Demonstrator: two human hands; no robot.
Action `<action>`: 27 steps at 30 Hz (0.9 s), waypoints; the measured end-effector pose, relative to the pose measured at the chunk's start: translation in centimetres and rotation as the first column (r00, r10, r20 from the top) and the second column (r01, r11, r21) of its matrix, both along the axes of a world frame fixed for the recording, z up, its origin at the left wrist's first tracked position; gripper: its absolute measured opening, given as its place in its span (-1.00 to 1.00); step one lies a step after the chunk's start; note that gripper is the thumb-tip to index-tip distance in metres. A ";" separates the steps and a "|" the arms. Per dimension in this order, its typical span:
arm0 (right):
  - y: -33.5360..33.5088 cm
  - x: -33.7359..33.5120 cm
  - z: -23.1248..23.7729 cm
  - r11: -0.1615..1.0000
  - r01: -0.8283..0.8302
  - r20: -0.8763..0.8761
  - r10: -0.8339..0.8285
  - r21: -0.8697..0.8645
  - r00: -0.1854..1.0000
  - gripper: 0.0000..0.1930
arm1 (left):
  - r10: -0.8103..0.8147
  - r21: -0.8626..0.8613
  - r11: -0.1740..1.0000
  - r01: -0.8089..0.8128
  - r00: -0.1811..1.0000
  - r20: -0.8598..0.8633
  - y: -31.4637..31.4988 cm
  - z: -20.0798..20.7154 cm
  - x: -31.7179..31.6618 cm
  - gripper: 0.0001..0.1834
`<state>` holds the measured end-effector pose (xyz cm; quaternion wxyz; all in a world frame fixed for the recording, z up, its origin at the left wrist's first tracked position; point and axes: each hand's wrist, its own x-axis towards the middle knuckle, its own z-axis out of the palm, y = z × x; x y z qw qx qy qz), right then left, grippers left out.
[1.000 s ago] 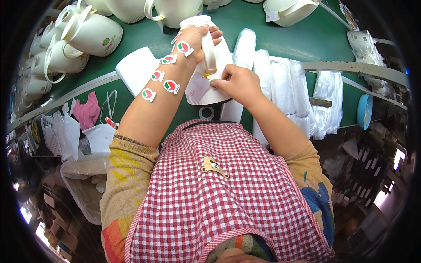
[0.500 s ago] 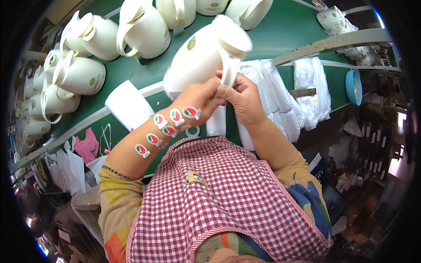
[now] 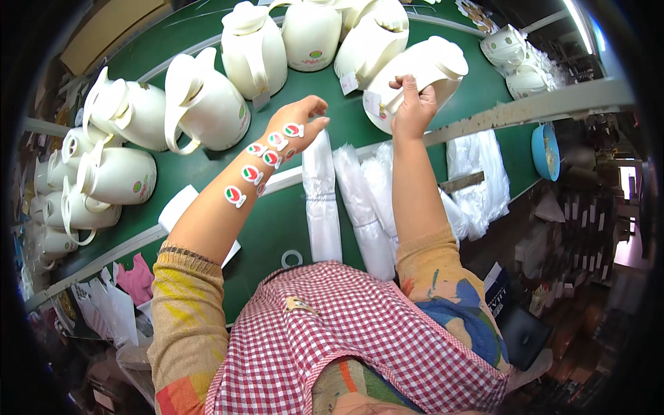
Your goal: The person assembles white electric kettles on a green workbench. They pick up kettle bodies, attach lids, and affix small round stickers to the sides. The person handles the kettles one at a time, placing finished units back on the table.
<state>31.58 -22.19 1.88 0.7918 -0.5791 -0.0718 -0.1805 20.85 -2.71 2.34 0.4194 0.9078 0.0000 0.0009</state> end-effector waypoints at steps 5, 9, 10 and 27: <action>-3.3 8.1 -3.3 0.980 0.191 -0.086 -0.195 -0.049 0.977 -0.78 | -0.039 -0.150 0.988 0.035 0.999 -0.027 -1.6 0.7 8.6 -0.44; -3.8 10.6 -4.2 0.955 0.267 -0.132 -0.284 -0.130 0.950 -0.75 | 0.057 -0.284 0.957 -0.053 0.998 0.007 -4.8 -2.5 16.0 -0.40; -3.5 10.0 -3.9 0.940 0.295 -0.163 -0.323 -0.173 0.932 -0.74 | 0.036 -0.364 0.929 -0.062 0.996 -0.078 -5.5 -2.8 17.4 -0.42; -4.8 -2.1 6.9 0.846 0.262 0.573 0.061 -0.464 0.817 -0.31 | 0.031 -0.800 0.599 -0.039 0.999 -0.025 -1.8 5.0 4.1 -0.67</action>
